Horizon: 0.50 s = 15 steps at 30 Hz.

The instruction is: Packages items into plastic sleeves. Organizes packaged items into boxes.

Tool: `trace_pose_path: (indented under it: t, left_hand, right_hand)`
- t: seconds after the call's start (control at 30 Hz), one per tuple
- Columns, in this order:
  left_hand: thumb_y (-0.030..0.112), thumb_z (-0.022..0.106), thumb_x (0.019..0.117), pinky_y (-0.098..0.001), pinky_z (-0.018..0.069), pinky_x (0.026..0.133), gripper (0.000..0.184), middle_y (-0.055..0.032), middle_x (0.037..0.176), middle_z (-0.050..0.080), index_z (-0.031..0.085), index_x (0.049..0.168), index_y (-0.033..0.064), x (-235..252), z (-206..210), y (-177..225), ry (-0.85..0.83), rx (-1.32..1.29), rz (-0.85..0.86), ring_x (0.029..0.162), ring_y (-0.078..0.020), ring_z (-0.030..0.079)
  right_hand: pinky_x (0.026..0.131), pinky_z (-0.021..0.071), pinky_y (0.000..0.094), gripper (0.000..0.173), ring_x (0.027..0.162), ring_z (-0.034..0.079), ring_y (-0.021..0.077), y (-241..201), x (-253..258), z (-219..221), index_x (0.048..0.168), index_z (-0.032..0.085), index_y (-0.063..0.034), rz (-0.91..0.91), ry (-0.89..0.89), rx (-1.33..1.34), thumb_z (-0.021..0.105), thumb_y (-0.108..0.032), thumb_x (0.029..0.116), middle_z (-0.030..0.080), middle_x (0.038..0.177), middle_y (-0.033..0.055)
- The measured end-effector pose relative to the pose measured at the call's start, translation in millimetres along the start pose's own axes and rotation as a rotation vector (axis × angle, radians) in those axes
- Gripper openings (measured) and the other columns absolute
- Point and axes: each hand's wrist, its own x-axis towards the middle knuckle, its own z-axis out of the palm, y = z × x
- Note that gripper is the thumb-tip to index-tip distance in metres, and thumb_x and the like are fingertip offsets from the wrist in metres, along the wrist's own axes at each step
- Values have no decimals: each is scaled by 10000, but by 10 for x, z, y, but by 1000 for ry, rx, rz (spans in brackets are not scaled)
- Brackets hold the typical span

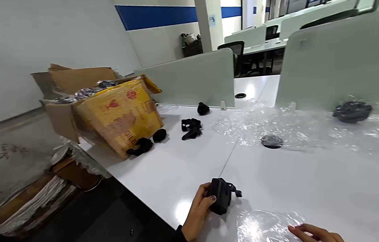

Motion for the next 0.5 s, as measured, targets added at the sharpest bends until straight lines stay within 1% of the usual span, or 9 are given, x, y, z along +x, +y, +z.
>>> trace_pose_path:
  t: [0.03,0.1,0.13,0.17,0.23,0.3,0.37,0.4,0.5]
  left_hand:
    - [168,416,949,-287,582,880,505,-46,1168,612,361,1400,-52,-81,157,48,-45,-130,-44,1001,-86,678]
    - [204,436,949,-276,597,852,388,34,1087,688,414,1311,65,-223,395,123,-135,-363,-57,949,-71,714]
    - [232,492,945,-281,602,844,325,41,1062,732,496,1253,130,-287,483,145,-182,-494,-56,945,-83,732]
    - [262,573,935,-301,610,851,294,15,1052,769,625,1208,165,-345,551,151,-228,-631,-71,958,-113,749]
    - [279,590,910,-322,604,880,303,-9,1059,784,746,1154,189,-461,664,160,-329,-771,-144,998,-130,748]
    - [352,647,893,-337,598,901,337,-21,1080,785,774,1161,193,-576,769,164,-381,-789,-191,1027,-138,744]
    - [472,715,887,-326,589,933,387,25,1086,778,715,1176,214,-670,892,178,-351,-665,-161,1037,-105,734]
    - [469,715,904,-315,590,934,396,50,1079,773,658,1191,202,-695,953,174,-313,-586,-130,1023,-82,731]
    - [251,601,993,-315,584,946,358,52,1081,723,424,1255,84,-698,1040,117,-219,-483,-80,1017,-70,710]
  right_hand:
    - [861,503,554,406,961,639,485,-25,-3,-12,1303,634,75,-13,40,21,622,-192,996,626,1209,364]
    - [849,545,421,373,944,657,390,-69,-14,-13,1281,623,98,-44,108,137,608,-160,1012,637,1161,350]
    - [825,559,355,359,918,669,334,-87,-13,-1,1273,606,116,-69,144,218,591,-137,1019,640,1144,348]
    - [840,560,321,360,928,679,295,-110,-13,11,1280,581,125,-91,174,291,568,-138,1034,644,1146,344]
    - [939,531,309,399,1012,674,257,-153,-27,22,1293,541,102,-126,224,345,542,-223,1061,652,1146,305]
    - [997,476,363,431,1072,655,268,-172,-51,56,1271,550,54,-147,289,317,556,-319,1056,675,1143,259]
    - [1018,438,364,440,1087,644,245,-161,-67,94,1273,565,11,-170,355,239,558,-369,1050,693,1166,207]
    - [1012,422,351,434,1074,634,229,-150,-66,109,1272,577,-15,-178,389,194,553,-387,1050,695,1171,176]
    - [964,417,323,386,1057,624,197,-145,-67,119,1271,606,-72,-143,474,85,569,-382,1043,711,1201,113]
